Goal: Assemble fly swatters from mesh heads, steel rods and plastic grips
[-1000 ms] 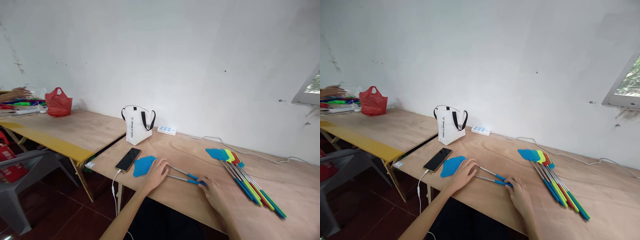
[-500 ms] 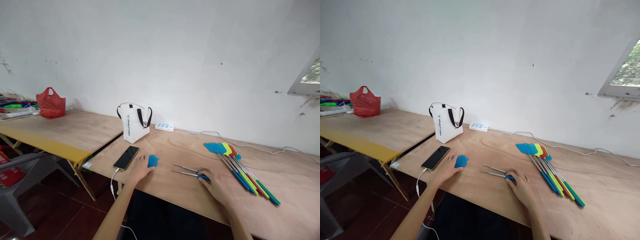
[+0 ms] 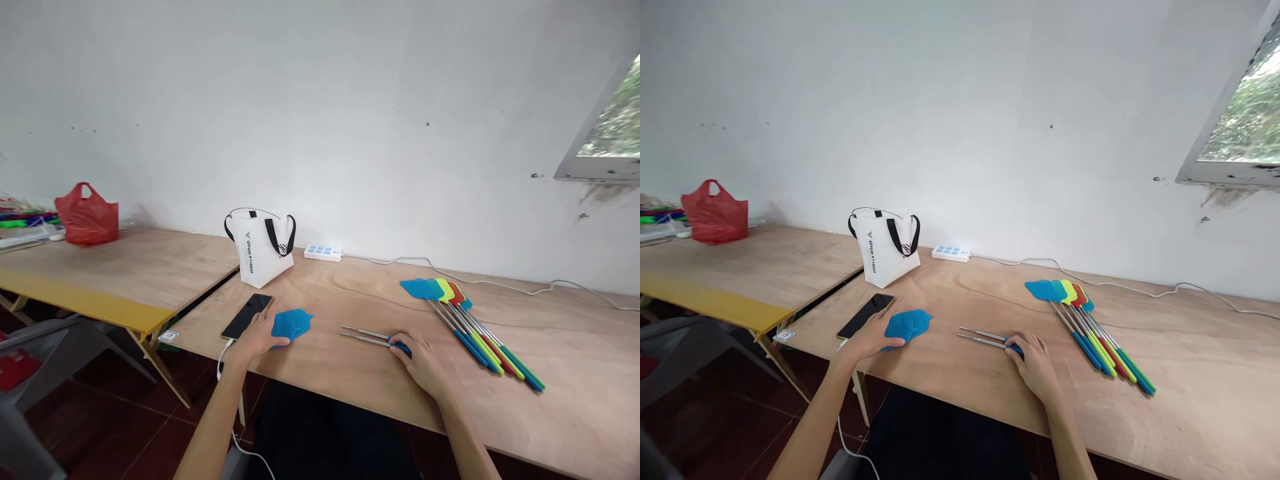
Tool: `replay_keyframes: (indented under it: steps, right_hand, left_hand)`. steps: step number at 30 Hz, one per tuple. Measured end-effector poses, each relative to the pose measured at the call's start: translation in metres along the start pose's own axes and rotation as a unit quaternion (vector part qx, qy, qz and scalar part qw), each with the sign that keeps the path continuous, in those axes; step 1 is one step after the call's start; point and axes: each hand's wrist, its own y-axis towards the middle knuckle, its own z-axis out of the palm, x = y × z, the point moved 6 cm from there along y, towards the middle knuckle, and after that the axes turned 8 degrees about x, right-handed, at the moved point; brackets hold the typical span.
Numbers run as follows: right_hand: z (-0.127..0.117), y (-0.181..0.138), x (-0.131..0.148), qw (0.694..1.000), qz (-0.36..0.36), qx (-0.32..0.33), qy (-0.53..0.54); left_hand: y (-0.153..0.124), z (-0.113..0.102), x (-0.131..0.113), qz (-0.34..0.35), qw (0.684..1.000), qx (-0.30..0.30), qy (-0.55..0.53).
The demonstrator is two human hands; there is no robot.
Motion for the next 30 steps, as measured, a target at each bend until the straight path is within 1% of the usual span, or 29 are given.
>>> replay_keyframes:
  steps: [2, 4, 7, 9, 12, 14, 16, 17, 19, 22, 24, 25, 27, 30]
  right_hand:
    - [0.001, 0.000, -0.001, 1.000, 0.002, 0.003, 0.006]
    - [0.002, 0.000, -0.002, 1.000, 0.002, 0.001, 0.010]
    - [0.004, -0.001, -0.003, 1.000, 0.001, -0.002, 0.017]
    - [0.005, -0.001, -0.004, 1.000, 0.001, 0.000, 0.020]
    - [0.004, -0.001, -0.005, 1.000, 0.001, 0.002, 0.022]
    - [0.002, 0.000, -0.005, 1.000, -0.002, -0.006, 0.022]
    - [-0.002, 0.000, -0.003, 0.999, -0.009, -0.029, 0.025]
    - [-0.004, 0.000, -0.002, 0.999, -0.012, -0.043, 0.030]
    - [-0.009, 0.000, -0.001, 0.996, -0.009, -0.073, 0.047]
    - [-0.016, -0.002, 0.003, 0.993, -0.002, -0.100, 0.067]
    - [-0.020, -0.002, 0.009, 0.992, -0.013, -0.107, 0.072]
    - [-0.022, -0.003, 0.013, 0.991, -0.023, -0.108, 0.072]
    - [-0.025, -0.003, 0.022, 0.990, -0.040, -0.115, 0.071]
    - [-0.029, -0.003, 0.033, 0.988, -0.061, -0.128, 0.066]
  left_hand:
    - [-0.005, -0.003, 0.004, -0.007, 1.000, 0.025, 0.009]
    - [-0.008, -0.006, 0.004, -0.020, 0.999, 0.034, 0.034]
    - [-0.011, -0.012, -0.003, -0.046, 0.996, 0.012, 0.074]
    - [-0.012, -0.015, -0.011, -0.044, 0.996, -0.007, 0.077]
    - [-0.012, -0.017, -0.021, -0.007, 1.000, -0.021, 0.019]
    - [-0.010, -0.019, -0.026, 0.030, 0.997, -0.041, -0.053]
    - [-0.007, -0.022, -0.029, 0.077, 0.983, -0.080, -0.145]
    - [-0.005, -0.024, -0.031, 0.099, 0.970, -0.100, -0.197]
    - [0.000, -0.024, -0.033, 0.130, 0.932, -0.124, -0.314]
    - [0.005, -0.018, -0.038, 0.137, 0.853, -0.124, -0.488]
    - [0.005, -0.014, -0.043, 0.131, 0.797, -0.125, -0.576]
    - [0.005, -0.012, -0.046, 0.127, 0.774, -0.126, -0.607]
    - [0.002, -0.010, -0.052, 0.123, 0.743, -0.123, -0.646]
    - [-0.003, -0.010, -0.061, 0.130, 0.722, -0.111, -0.671]
